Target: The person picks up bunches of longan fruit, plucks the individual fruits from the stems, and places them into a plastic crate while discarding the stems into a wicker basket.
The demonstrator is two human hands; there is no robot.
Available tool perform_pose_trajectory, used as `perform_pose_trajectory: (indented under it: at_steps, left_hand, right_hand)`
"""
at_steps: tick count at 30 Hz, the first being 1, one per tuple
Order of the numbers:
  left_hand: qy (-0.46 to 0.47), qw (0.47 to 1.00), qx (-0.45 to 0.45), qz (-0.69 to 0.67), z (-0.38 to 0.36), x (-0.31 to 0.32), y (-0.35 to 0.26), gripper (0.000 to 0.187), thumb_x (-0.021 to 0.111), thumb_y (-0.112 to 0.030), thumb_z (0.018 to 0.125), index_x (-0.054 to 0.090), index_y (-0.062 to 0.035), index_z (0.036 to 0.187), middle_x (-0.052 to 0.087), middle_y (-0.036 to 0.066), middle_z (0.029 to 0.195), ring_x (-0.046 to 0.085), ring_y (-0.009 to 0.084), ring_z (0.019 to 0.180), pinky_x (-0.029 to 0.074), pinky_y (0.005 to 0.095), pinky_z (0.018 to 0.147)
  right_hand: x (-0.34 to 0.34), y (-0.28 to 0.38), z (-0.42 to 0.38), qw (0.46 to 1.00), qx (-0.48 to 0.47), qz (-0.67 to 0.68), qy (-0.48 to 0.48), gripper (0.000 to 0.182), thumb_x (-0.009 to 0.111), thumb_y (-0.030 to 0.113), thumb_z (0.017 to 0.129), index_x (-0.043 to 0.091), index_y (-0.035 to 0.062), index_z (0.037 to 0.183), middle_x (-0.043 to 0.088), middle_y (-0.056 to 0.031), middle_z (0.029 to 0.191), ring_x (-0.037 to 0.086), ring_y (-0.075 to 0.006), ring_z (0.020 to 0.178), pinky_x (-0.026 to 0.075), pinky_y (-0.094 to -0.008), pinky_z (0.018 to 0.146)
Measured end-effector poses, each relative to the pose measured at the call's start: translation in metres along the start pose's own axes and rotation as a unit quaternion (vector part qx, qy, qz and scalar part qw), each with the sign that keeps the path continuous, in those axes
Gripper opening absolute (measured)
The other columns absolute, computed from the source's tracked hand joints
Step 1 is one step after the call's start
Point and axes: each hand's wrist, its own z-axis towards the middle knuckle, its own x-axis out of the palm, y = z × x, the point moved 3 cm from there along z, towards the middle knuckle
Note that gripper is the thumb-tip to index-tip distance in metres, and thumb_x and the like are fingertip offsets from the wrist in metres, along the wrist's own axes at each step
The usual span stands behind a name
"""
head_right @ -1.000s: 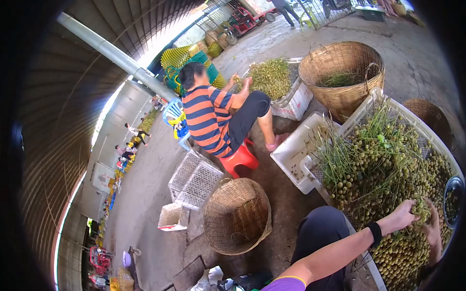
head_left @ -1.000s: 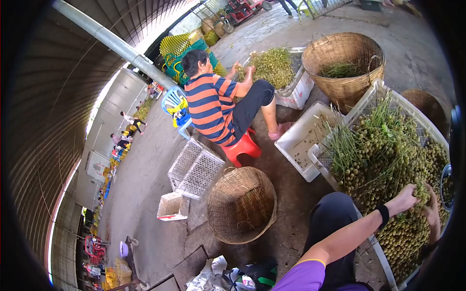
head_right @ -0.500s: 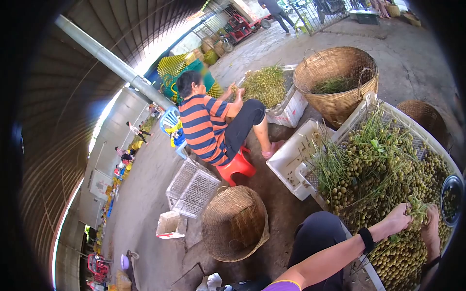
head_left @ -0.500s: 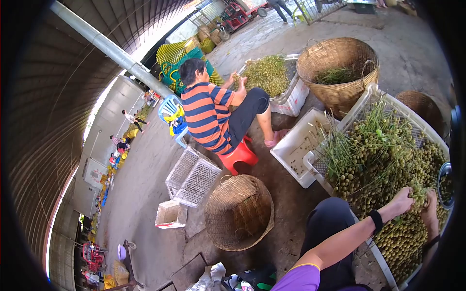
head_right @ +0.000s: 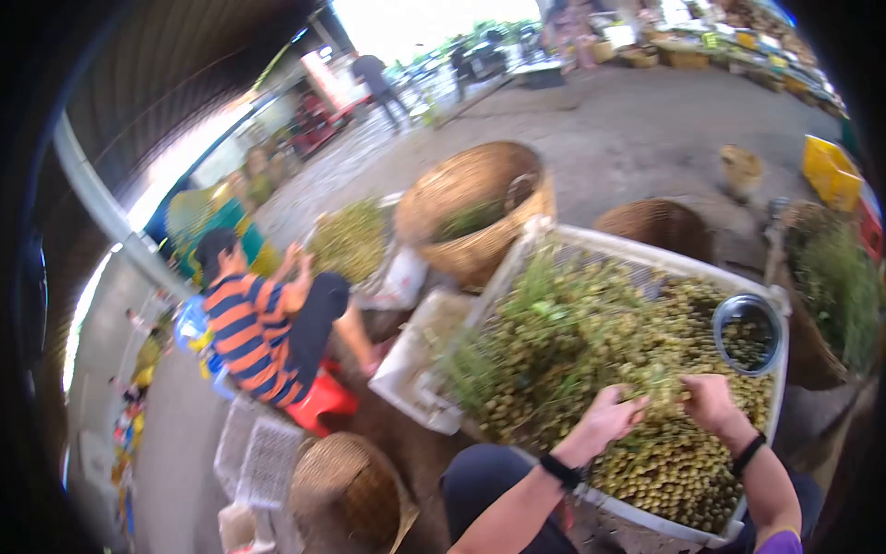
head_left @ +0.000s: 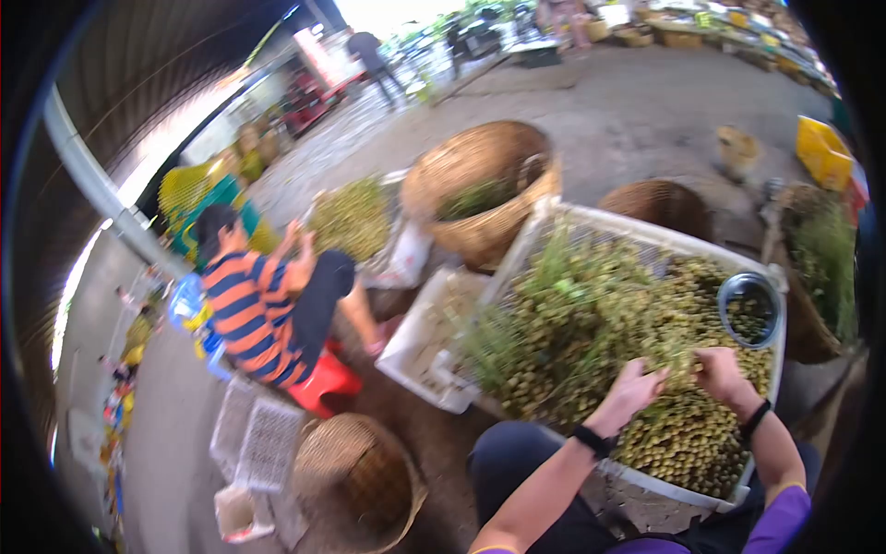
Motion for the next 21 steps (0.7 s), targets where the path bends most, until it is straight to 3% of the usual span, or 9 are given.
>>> perform_pose_trajectory:
  at_steps: [3, 8, 11, 13, 16, 18, 19, 20, 21]
  left_hand:
    - [0.035, 0.999, -0.019, -0.010, -0.011, 0.002, -0.012, 0.008, 0.054, -0.016, 0.089, 0.052, -0.0085, 0.088, 0.048, -0.003, 0.060, 0.033, 0.0024, 0.041, 0.021, 0.0191, 0.035]
    - [0.061, 0.997, -0.016, -0.048, -0.013, -0.002, -0.018, 0.005, 0.049, -0.011, 0.091, 0.052, -0.0090, 0.087, 0.048, -0.003, 0.061, 0.033, 0.0017, 0.041, 0.021, 0.0178, 0.035]
    - [0.051, 0.997, -0.027, -0.058, -0.016, -0.002, -0.020, 0.005, 0.049, -0.010, 0.091, 0.052, -0.0066, 0.093, 0.048, -0.002, 0.061, 0.035, 0.0027, 0.042, 0.021, 0.0178, 0.035]
    - [0.051, 0.995, -0.025, -0.086, -0.013, -0.007, -0.014, 0.007, 0.050, -0.010, 0.091, 0.052, -0.0053, 0.094, 0.047, -0.002, 0.059, 0.034, 0.0030, 0.041, 0.022, 0.0181, 0.035]
    - [-0.006, 0.997, -0.031, -0.067, -0.018, -0.010, -0.018, 0.011, 0.053, -0.007, 0.089, 0.049, -0.0040, 0.098, 0.046, 0.000, 0.057, 0.033, 0.0044, 0.039, 0.022, 0.0186, 0.035]
    - [-0.060, 0.997, -0.033, -0.047, -0.025, -0.006, -0.018, 0.015, 0.043, 0.002, 0.087, 0.048, -0.0019, 0.101, 0.047, 0.003, 0.062, 0.035, 0.0068, 0.043, 0.025, 0.0193, 0.037]
    - [-0.001, 0.996, -0.048, -0.070, -0.015, -0.017, -0.006, 0.026, 0.040, 0.000, 0.090, 0.035, -0.0074, 0.114, 0.048, 0.005, 0.064, 0.036, 0.0065, 0.043, 0.027, 0.0196, 0.036]
    - [-0.046, 0.994, -0.038, -0.095, -0.021, -0.019, -0.013, 0.019, 0.044, -0.001, 0.089, 0.041, -0.0058, 0.108, 0.047, 0.003, 0.062, 0.036, 0.0060, 0.043, 0.026, 0.0193, 0.036]
    - [0.022, 0.994, -0.024, -0.108, -0.025, -0.021, -0.023, 0.005, 0.050, -0.005, 0.089, 0.049, -0.0050, 0.094, 0.045, 0.001, 0.059, 0.036, 0.0054, 0.042, 0.024, 0.0187, 0.036]
  right_hand:
    - [-0.018, 0.008, 0.005, 0.995, -0.036, -0.066, 0.057, 0.022, 0.070, 0.018, 0.064, 0.062, 0.0060, 0.080, 0.060, -0.0118, 0.079, 0.059, -0.0311, 0.074, 0.046, -0.0378, 0.060]
    - [-0.014, 0.006, -0.005, 0.995, -0.095, -0.005, -0.008, 0.036, 0.062, 0.005, 0.067, 0.056, 0.0083, 0.102, 0.059, -0.0123, 0.104, 0.058, -0.0325, 0.089, 0.049, -0.0395, 0.072]
    - [-0.005, 0.009, -0.004, 0.992, -0.069, 0.080, -0.071, 0.026, 0.059, 0.001, 0.066, 0.057, 0.0069, 0.091, 0.058, -0.0135, 0.094, 0.057, -0.0336, 0.086, 0.048, -0.0387, 0.066]
    - [-0.002, 0.003, -0.005, 0.997, -0.040, 0.069, -0.003, 0.017, 0.060, 0.002, 0.067, 0.055, 0.0063, 0.083, 0.058, -0.0133, 0.084, 0.057, -0.0335, 0.078, 0.047, -0.0396, 0.060]
    - [-0.002, 0.002, -0.008, 0.999, -0.001, -0.027, 0.020, 0.017, 0.060, 0.020, 0.076, 0.049, 0.0062, 0.074, 0.057, -0.0125, 0.067, 0.056, -0.0333, 0.063, 0.042, -0.0434, 0.052]
    - [-0.003, -0.004, -0.009, 0.993, 0.024, -0.092, 0.071, 0.026, 0.057, 0.031, 0.081, 0.050, 0.0071, 0.073, 0.056, -0.0121, 0.063, 0.056, -0.0334, 0.059, 0.041, -0.0435, 0.050]
    - [-0.002, -0.007, -0.009, 0.990, 0.026, -0.111, 0.086, 0.032, 0.055, 0.037, 0.083, 0.050, 0.0077, 0.073, 0.056, -0.0117, 0.061, 0.056, -0.0335, 0.058, 0.041, -0.0435, 0.050]
    - [0.002, -0.020, -0.010, 0.990, 0.033, -0.115, 0.075, 0.036, 0.054, 0.041, 0.084, 0.051, 0.0071, 0.073, 0.057, -0.0118, 0.064, 0.057, -0.0329, 0.060, 0.041, -0.0434, 0.051]
    - [0.006, -0.028, -0.015, 0.990, 0.040, -0.115, 0.066, 0.040, 0.052, 0.045, 0.084, 0.051, 0.0066, 0.072, 0.058, -0.0118, 0.067, 0.057, -0.0323, 0.062, 0.041, -0.0434, 0.052]
